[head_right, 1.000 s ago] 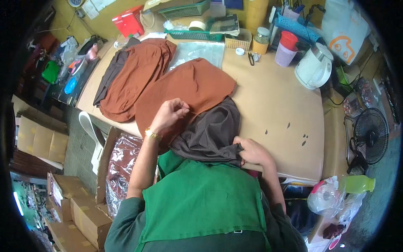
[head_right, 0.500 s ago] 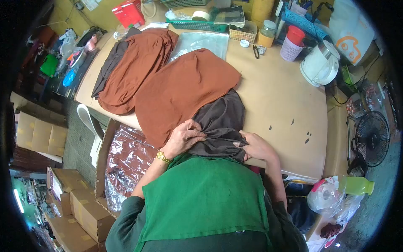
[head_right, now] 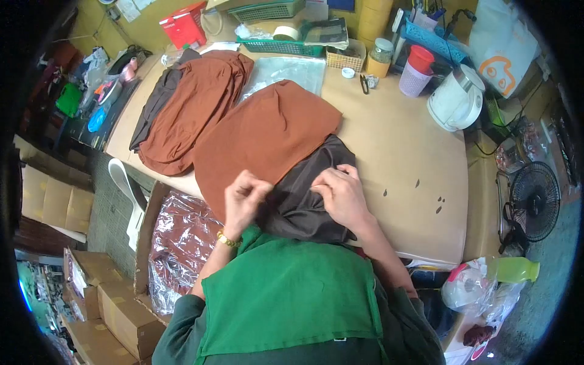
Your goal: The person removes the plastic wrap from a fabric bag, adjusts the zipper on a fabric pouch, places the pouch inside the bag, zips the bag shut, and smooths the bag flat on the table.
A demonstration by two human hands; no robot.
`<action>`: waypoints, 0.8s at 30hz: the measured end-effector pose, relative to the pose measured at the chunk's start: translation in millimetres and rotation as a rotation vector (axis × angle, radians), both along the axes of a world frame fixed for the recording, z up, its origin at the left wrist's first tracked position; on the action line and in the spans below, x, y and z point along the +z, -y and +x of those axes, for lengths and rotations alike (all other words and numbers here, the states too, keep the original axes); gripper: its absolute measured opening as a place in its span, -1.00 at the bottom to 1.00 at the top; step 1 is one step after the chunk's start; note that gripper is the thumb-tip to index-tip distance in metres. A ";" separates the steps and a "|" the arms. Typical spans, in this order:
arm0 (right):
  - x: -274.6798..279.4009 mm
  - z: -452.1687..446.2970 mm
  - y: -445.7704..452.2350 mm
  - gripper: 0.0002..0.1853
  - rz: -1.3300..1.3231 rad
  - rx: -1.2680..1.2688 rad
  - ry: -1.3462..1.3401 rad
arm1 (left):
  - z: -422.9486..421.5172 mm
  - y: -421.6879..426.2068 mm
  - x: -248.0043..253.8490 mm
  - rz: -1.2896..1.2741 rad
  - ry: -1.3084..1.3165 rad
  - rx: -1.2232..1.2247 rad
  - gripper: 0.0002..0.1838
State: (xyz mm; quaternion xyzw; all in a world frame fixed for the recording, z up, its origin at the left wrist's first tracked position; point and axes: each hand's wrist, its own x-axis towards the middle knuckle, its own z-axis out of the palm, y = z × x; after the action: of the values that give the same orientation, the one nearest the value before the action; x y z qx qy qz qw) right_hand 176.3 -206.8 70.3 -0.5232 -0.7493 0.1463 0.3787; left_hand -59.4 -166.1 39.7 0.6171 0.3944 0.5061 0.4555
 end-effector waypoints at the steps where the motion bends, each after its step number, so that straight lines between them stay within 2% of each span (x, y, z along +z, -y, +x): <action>1: -0.7 3.4 1.0 -0.91 0.005 -0.055 -0.095 | -9.1 0.2 8.7 -0.144 0.111 0.052 -0.87; 2: -1.1 6.3 1.5 -0.91 0.004 -0.058 -0.096 | -23.0 -6.7 2.8 -0.087 0.121 0.148 -0.83; 4: -1.5 10.2 6.2 -0.94 -0.038 -0.116 -0.126 | -47.2 -15.0 4.9 -0.154 0.331 0.302 -0.67; 5: 0.9 10.6 8.7 -0.94 -0.076 -0.104 -0.113 | -67.2 -18.7 4.8 -0.248 0.715 0.161 -0.59; 6: -0.3 10.9 10.8 -0.94 -0.083 -0.105 -0.111 | -86.3 -27.4 5.1 -0.120 0.878 -0.104 -0.56; 8: -3.3 8.8 13.6 -0.93 -0.044 -0.085 -0.007 | -86.9 -28.4 15.5 -0.133 0.686 0.272 -0.67; 9: -1.2 4.8 14.9 -0.93 -0.047 -0.081 -0.008 | -74.6 -19.3 32.4 -0.181 0.587 0.253 -0.82; 10: 3.7 -1.4 17.7 -0.92 -0.020 -0.084 -0.036 | -70.3 -12.6 29.4 -0.223 0.479 0.146 -0.86; 12: 6.0 -12.6 17.6 -0.92 0.005 -0.083 -0.062 | -44.4 5.0 39.3 -0.351 0.088 -0.134 -0.87; 14: 3.6 -21.2 16.3 -0.91 0.013 -0.014 0.092 | -4.9 18.3 32.1 -0.422 -0.086 -0.341 -0.83; 15: -6.4 -14.3 13.5 -0.92 -0.092 0.019 0.230 | 10.9 21.4 15.0 -0.204 -0.232 -0.365 -0.76; 16: -16.1 -10.5 10.3 -0.92 -0.092 0.017 0.232 | 20.0 21.9 3.9 -0.071 -0.447 -0.349 -0.77; 18: -25.1 -1.9 -0.9 -0.94 -0.144 -0.012 -0.044 | 25.1 17.6 -11.9 -0.118 -0.504 -0.338 -0.83; 20: -20.1 8.5 -0.3 -0.95 -0.090 -0.124 -0.284 | 15.8 12.8 -17.0 -0.268 -0.175 -0.273 -0.87; 21: -18.5 16.1 1.0 -0.96 -0.136 -0.214 -0.355 | 4.4 8.8 -7.7 -0.286 -0.176 -0.195 -0.88; 22: -15.9 24.4 1.3 -0.96 -0.177 -0.305 -0.424 | -2.3 7.1 8.9 -0.288 -0.150 -0.061 -0.84; 23: -17.1 31.2 0.6 -0.95 -0.159 -0.320 -0.499 | -15.2 -1.0 -1.1 -0.164 -0.226 0.095 -0.62; 24: -14.2 34.4 1.7 -0.95 -0.151 -0.329 -0.493 | -25.8 -0.7 13.1 -0.332 -0.079 0.216 -0.44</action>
State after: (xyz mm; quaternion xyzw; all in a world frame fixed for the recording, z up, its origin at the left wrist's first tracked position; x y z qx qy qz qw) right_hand 210.6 -208.5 56.1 -0.6129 -0.5272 0.2609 0.5276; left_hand -85.2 -165.5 52.8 0.5068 0.5539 0.4557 0.4781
